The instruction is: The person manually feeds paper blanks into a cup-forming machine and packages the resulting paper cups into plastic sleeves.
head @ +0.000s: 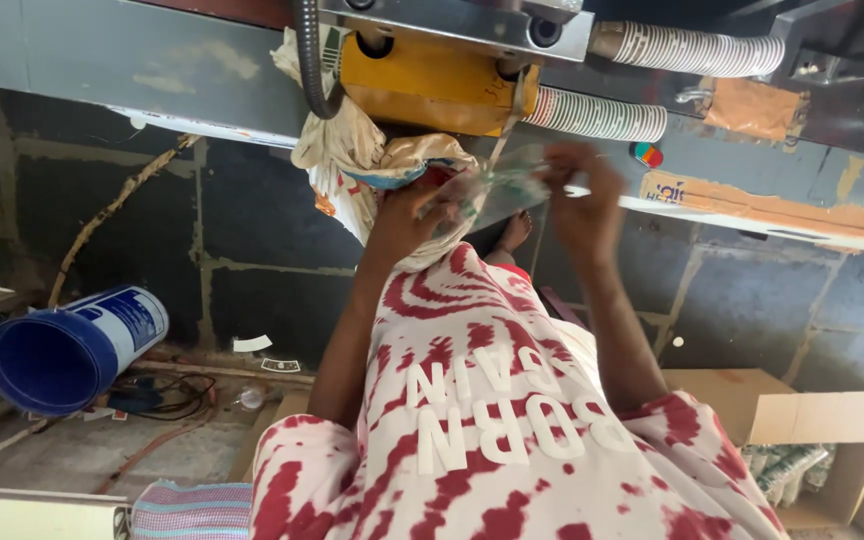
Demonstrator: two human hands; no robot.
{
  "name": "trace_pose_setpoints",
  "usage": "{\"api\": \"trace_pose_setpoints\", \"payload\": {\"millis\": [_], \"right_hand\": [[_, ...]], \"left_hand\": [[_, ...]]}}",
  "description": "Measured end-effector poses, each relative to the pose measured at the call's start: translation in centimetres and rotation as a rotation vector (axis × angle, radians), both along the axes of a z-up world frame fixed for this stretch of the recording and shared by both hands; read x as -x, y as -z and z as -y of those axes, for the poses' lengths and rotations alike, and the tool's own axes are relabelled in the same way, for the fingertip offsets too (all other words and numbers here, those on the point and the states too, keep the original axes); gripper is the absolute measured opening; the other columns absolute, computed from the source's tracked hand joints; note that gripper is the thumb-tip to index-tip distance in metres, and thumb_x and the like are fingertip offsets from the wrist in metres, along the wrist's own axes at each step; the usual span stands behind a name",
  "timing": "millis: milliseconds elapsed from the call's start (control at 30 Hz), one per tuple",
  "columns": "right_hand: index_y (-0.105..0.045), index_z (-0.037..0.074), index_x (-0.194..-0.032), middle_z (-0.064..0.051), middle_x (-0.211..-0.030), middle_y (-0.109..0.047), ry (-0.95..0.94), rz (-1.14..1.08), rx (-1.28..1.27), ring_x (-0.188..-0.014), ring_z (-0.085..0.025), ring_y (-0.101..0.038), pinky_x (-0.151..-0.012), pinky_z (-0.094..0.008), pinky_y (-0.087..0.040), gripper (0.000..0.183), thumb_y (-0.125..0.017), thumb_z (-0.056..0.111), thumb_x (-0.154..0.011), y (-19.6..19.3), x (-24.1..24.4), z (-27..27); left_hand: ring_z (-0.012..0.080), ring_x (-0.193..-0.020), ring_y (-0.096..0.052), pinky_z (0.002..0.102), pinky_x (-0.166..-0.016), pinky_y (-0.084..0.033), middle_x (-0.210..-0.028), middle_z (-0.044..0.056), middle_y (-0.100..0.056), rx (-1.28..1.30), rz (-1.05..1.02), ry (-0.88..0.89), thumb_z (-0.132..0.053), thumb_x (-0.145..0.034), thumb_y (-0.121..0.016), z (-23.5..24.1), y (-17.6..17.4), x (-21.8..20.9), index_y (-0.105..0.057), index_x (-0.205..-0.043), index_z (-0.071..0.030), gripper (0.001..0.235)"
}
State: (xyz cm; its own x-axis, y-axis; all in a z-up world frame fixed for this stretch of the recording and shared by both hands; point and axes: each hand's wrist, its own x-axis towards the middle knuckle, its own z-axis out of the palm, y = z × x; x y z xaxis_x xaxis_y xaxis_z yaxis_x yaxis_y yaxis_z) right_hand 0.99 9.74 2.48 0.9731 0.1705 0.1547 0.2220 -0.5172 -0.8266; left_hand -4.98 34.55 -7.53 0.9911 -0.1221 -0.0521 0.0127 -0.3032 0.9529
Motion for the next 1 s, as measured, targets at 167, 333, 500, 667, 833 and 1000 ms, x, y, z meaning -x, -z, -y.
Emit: {"api": "trace_pose_setpoints", "payload": {"millis": [167, 333, 500, 667, 833, 1000], "right_hand": [[-0.067, 0.003, -0.111, -0.002, -0.095, -0.062, 0.241, 0.115, -0.335, -0.081, -0.008, -0.057, -0.072, -0.021, -0.046, 0.025, -0.070, -0.018, -0.098, -3.2, -0.3, 6.1], [-0.067, -0.001, -0.109, -0.002, -0.093, -0.061, 0.460, 0.205, -0.561, -0.076, -0.007, -0.054, -0.071, -0.021, -0.042, 0.017, -0.070, -0.016, -0.104, -3.6, -0.5, 10.8], [-0.068, 0.001, -0.112, -0.005, -0.104, -0.065, 0.408, 0.165, -0.168, -0.095, -0.015, -0.060, -0.079, -0.026, -0.044, 0.018, -0.070, -0.012, -0.100, -0.3, 0.5, 14.4], [-0.064, 0.009, -0.118, -0.010, -0.128, -0.067, 0.150, 0.236, 0.635, -0.122, -0.033, -0.064, -0.100, -0.045, -0.050, 0.040, -0.082, 0.013, -0.083, -3.5, 2.5, 7.5], [-0.057, -0.004, -0.134, -0.024, -0.130, -0.061, -0.344, -0.135, 0.150, -0.116, -0.045, -0.060, -0.096, -0.048, -0.047, 0.063, -0.083, 0.017, -0.081, -0.8, 5.6, 3.7], [-0.071, 0.001, -0.115, -0.011, -0.106, -0.074, -0.017, -0.389, -0.284, -0.097, -0.025, -0.071, -0.087, -0.035, -0.057, 0.019, -0.068, 0.012, -0.100, 1.6, 6.1, 9.5]], "left_hand": [[0.0108, -0.056, -0.063, 0.032, -0.056, -0.049, -0.067, 0.007, -0.067, 0.057, -0.180, 0.021, -0.029, -0.095, -0.076, -1.9, -4.1, 0.1, -0.073, -0.095, -0.004, 0.025], [0.0076, -0.056, -0.051, 0.026, -0.050, -0.042, -0.074, 0.001, -0.061, 0.485, -0.291, -0.066, -0.017, -0.092, -0.083, -4.4, -3.5, 1.5, -0.065, -0.095, -0.001, 0.024], [0.0113, -0.075, -0.064, 0.026, -0.067, -0.050, -0.091, 0.006, -0.071, 0.778, -0.108, -0.362, -0.006, -0.102, -0.075, -5.0, -3.5, 0.9, -0.069, -0.104, 0.000, 0.008], [0.0077, -0.058, -0.055, 0.023, -0.048, -0.041, -0.081, 0.003, -0.067, 0.564, -0.243, -0.532, 0.001, -0.096, -0.071, 0.9, -7.4, -0.2, -0.067, -0.096, -0.002, 0.005], [0.0076, -0.073, -0.066, 0.024, -0.067, -0.056, -0.090, 0.003, -0.072, 0.607, -0.209, -0.063, -0.010, -0.097, -0.072, 8.4, -10.7, -0.1, -0.069, -0.104, -0.002, 0.011], [0.0112, -0.082, -0.070, 0.028, -0.075, -0.058, -0.092, 0.004, -0.074, 0.467, -0.097, 0.355, -0.028, -0.097, -0.076, 10.2, -10.5, -1.3, -0.071, -0.109, -0.001, 0.030]]}}
